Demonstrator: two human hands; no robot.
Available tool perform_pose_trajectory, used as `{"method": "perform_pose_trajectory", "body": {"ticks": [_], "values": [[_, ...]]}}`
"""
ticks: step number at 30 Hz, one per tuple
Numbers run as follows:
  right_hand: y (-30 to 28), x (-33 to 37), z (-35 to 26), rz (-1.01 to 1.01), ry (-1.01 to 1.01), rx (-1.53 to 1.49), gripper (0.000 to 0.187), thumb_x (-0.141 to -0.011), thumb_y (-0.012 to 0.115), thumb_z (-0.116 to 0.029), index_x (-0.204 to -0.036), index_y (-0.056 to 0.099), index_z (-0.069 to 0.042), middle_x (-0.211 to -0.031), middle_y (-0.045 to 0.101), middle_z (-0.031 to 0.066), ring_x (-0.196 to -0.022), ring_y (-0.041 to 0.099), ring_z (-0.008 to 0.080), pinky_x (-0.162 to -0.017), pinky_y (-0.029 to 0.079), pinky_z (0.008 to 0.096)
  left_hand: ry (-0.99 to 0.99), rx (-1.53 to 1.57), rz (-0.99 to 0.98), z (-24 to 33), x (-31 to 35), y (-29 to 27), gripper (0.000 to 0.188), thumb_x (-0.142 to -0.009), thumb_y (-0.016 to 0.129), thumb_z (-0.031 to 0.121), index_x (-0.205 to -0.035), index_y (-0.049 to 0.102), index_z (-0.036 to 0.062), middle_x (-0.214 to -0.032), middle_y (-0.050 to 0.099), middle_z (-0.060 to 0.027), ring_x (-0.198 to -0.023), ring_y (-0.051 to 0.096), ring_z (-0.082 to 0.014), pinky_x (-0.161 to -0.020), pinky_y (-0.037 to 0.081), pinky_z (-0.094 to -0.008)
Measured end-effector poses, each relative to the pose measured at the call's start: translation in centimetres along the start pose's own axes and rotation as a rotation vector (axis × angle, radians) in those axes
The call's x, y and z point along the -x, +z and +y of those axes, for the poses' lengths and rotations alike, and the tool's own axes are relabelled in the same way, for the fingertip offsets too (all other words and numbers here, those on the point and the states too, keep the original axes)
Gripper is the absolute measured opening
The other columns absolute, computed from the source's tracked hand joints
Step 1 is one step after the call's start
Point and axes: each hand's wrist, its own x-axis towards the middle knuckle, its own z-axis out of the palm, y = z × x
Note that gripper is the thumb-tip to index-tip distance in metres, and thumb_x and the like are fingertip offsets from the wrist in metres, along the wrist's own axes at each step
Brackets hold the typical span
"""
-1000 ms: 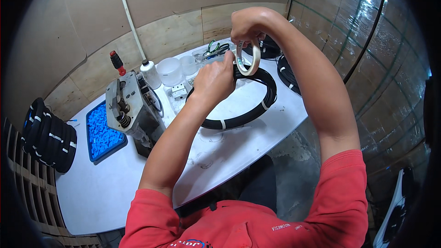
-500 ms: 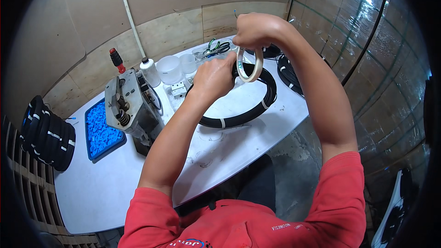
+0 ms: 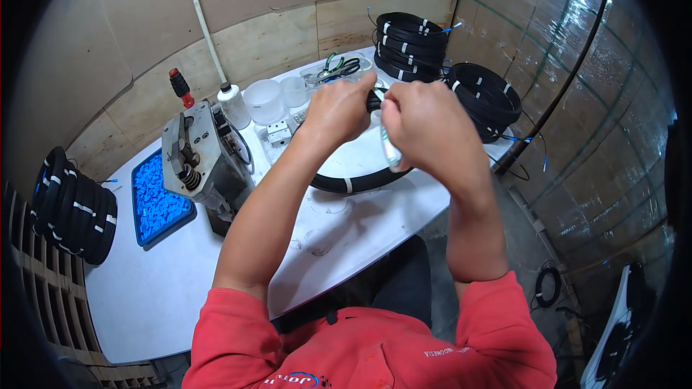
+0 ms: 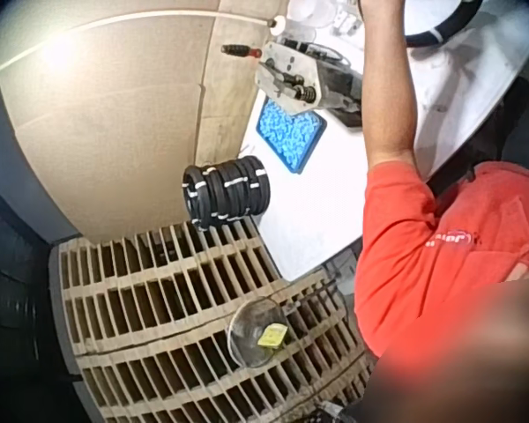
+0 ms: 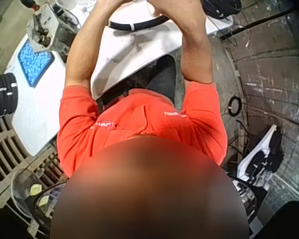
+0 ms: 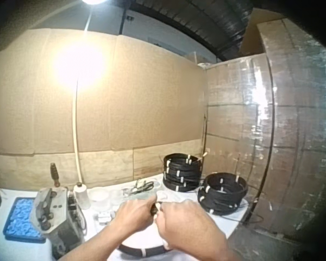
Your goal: The recorder is securing coils of black cable using white tape at a workbench.
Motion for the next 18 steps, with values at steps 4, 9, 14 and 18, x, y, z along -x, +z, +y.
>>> {"method": "perform_pose_trajectory", "body": {"ticks": [4, 9, 14, 18], "values": [[3.7, 2.2, -0.1, 0.068, -0.036, 0.008, 0.024, -0.088, 0.058, -0.015, -0.079, 0.066, 0.006, -0.067, 0.065, 0.0242, -0.064, 0.067, 0.0390, -0.065, 0.055, 0.0458, -0.036, -0.008, -0.006, -0.9, 0.6, -0.6, 0.028, -0.077, 0.060, 0.010, -0.104, 0.052, 0.0107, -0.081, 0.066, -0.0236, -0.081, 0.062, -0.0472, -0.069, 0.048, -0.0559], [6.8, 4.5, 0.5, 0.104, 0.042, -0.106, 0.022, -0.092, 0.055, -0.013, -0.106, 0.064, 0.002, -0.077, 0.069, 0.0200, -0.068, 0.068, 0.0374, -0.064, 0.055, 0.0468, -0.042, -0.029, -0.054, -0.5, 0.3, -0.7, 0.031, -0.074, 0.066, 0.008, -0.102, 0.054, 0.0073, -0.080, 0.068, -0.0219, -0.081, 0.065, -0.0447, -0.069, 0.051, -0.0542], [10.8, 4.8, 1.7, 0.211, 0.033, -0.023, 0.027, -0.092, 0.059, -0.015, -0.114, 0.064, 0.000, -0.075, 0.067, 0.0160, -0.065, 0.068, 0.0328, -0.059, 0.056, 0.0425, -0.021, 0.014, -0.072, -1.0, 0.2, -0.4, 0.028, -0.076, 0.065, 0.011, -0.101, 0.054, 0.0082, -0.081, 0.066, -0.0236, -0.082, 0.063, -0.0464, -0.071, 0.049, -0.0544], [12.9, 3.9, 2.7, 0.305, 0.005, 0.071, 0.029, -0.091, 0.061, -0.016, -0.115, 0.064, -0.001, -0.071, 0.064, 0.0102, -0.060, 0.067, 0.0290, -0.054, 0.055, 0.0393, -0.036, -0.006, -0.073, -1.4, -0.1, -0.4, 0.032, -0.073, 0.069, 0.011, -0.102, 0.055, 0.0041, -0.080, 0.067, -0.0232, -0.082, 0.065, -0.0447, -0.072, 0.051, -0.0530]]}}
